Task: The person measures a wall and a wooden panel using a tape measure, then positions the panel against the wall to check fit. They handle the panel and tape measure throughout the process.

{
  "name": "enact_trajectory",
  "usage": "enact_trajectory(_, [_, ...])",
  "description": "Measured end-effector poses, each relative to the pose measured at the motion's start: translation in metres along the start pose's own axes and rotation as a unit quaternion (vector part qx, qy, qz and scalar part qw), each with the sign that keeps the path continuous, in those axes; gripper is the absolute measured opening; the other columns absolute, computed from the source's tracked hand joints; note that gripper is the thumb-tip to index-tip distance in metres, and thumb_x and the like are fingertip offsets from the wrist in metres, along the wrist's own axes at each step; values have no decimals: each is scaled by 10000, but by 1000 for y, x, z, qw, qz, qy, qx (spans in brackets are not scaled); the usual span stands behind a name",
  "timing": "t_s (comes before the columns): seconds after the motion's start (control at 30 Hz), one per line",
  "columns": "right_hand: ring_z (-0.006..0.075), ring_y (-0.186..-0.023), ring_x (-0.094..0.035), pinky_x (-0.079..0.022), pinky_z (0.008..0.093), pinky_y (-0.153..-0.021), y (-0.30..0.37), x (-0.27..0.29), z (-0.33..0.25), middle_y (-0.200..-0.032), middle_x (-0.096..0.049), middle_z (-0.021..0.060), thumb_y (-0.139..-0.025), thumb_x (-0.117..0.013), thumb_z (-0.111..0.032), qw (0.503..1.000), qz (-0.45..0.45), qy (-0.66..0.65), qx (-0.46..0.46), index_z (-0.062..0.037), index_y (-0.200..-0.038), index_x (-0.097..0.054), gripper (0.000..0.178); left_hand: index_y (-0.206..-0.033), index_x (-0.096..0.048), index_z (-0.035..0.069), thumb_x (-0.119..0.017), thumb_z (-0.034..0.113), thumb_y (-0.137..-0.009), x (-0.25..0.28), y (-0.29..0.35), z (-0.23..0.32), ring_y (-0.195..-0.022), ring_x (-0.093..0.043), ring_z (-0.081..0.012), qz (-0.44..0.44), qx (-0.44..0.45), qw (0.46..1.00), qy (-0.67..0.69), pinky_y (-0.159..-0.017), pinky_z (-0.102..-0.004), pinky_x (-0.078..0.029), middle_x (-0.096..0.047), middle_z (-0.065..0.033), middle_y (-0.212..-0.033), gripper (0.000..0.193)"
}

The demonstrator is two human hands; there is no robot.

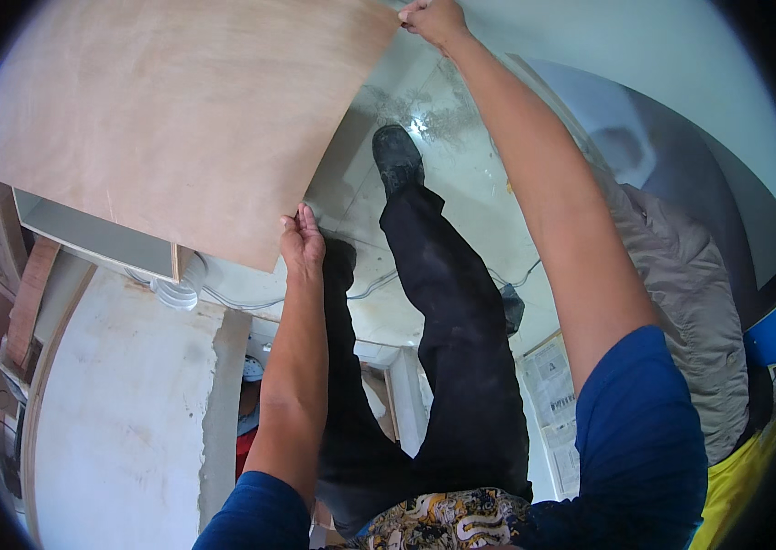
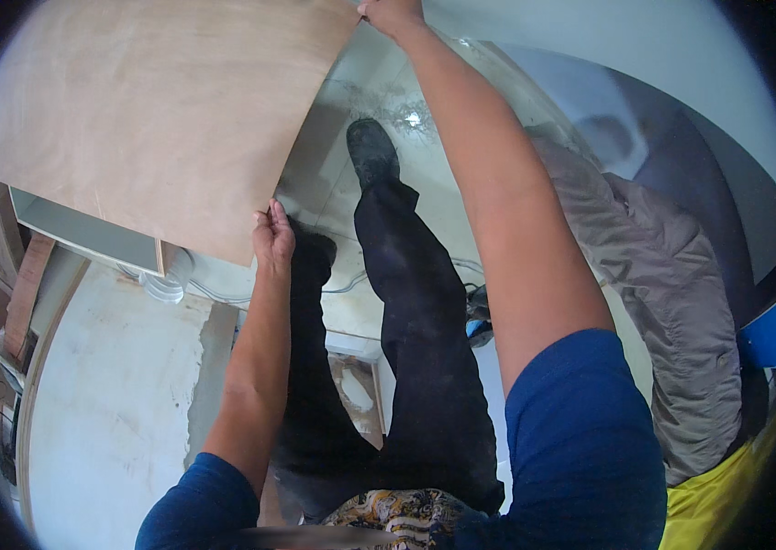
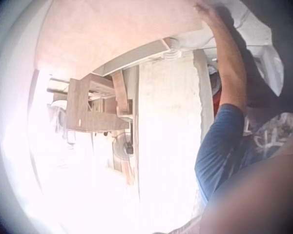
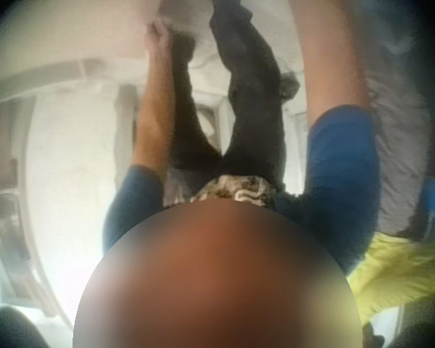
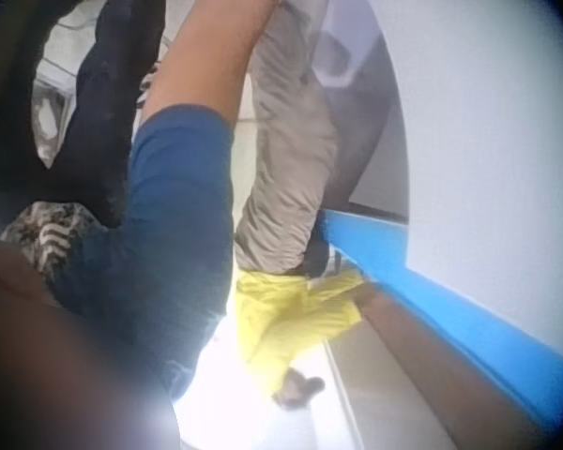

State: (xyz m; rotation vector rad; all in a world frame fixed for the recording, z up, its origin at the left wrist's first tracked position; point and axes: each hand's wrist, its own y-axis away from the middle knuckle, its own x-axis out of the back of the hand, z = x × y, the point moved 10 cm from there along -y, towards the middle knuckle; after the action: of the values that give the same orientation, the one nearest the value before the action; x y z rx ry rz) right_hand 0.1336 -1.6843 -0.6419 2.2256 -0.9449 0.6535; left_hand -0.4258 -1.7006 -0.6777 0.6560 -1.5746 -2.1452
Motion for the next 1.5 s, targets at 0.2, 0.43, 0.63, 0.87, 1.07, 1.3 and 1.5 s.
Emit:
enact_trajectory(0.2, [295,-683,-680,-519,427,-659,1,9,10,-722,-686,196,-697,-708,-237,999,40,10,-35,-37,-705,-716,201,-1111,-516,-49,-425,235,-1023,1,-4,-7,-1036,-626,-297,5,3,1000,6,-931,-398,-566,-600,-192,-1100,311])
enact_trajectory(0.43, [223,-879,-675,-581,296,-717,60,-23,28,-1013,-664,143,-823,-714,-30,875,96,-397,-258,68,-1111,-633,315,-1101,-534,-11,-461,304,-1009,-4,-1,-7,-1110,-580,-305,-44,-5,997,-57,-959,-427,-538,-588,-170,-1128,336])
enact_trajectory(0.63, [195,-908,-645,-515,321,-815,101,-36,-11,-1029,-676,116,-861,-659,-47,862,228,-408,-196,25,-1285,-553,443,-1119,-534,26,-515,448,-967,9,25,-2,-1082,-558,-295,11,56,983,-172,-904,-419,-532,-555,-130,-1177,449])
enact_trajectory(0.87, [177,-914,-632,-497,291,-827,104,-42,-4,-1062,-671,114,-861,-632,-21,871,243,-384,-189,25,-1338,-512,494,-1262,-422,-71,-504,447,-973,35,40,30,-1076,-577,-308,128,132,963,-200,-878,-418,-539,-565,-142,-1172,598])
enact_trajectory(1.07, [154,-921,-628,-496,271,-816,101,-51,5,-1070,-672,102,-860,-626,8,839,257,-439,-196,17,-1306,-554,452,-1200,-464,-68,-491,310,-1002,45,16,30,-970,-630,-320,183,181,964,-66,-865,-427,-558,-606,-186,-1073,427])
enact_trajectory(1.3, [275,-882,-689,-516,346,-798,110,-35,0,-962,-708,190,-793,-662,-32,845,338,-375,-177,0,-1149,-663,357,-1140,-511,-60,-426,100,-1019,58,-8,39,-921,-641,-280,182,125,972,-81,-806,-369,-592,-605,-177,-1052,217])
enact_trajectory(1.5, [298,-889,-688,-517,358,-798,112,-32,-4,-954,-700,209,-793,-650,-40,860,318,-341,-206,16,-1127,-664,338,-1153,-499,-65,-431,98,-1018,53,-8,38,-926,-639,-279,183,112,971,-103,-791,-353,-598,-603,-172,-1051,223])
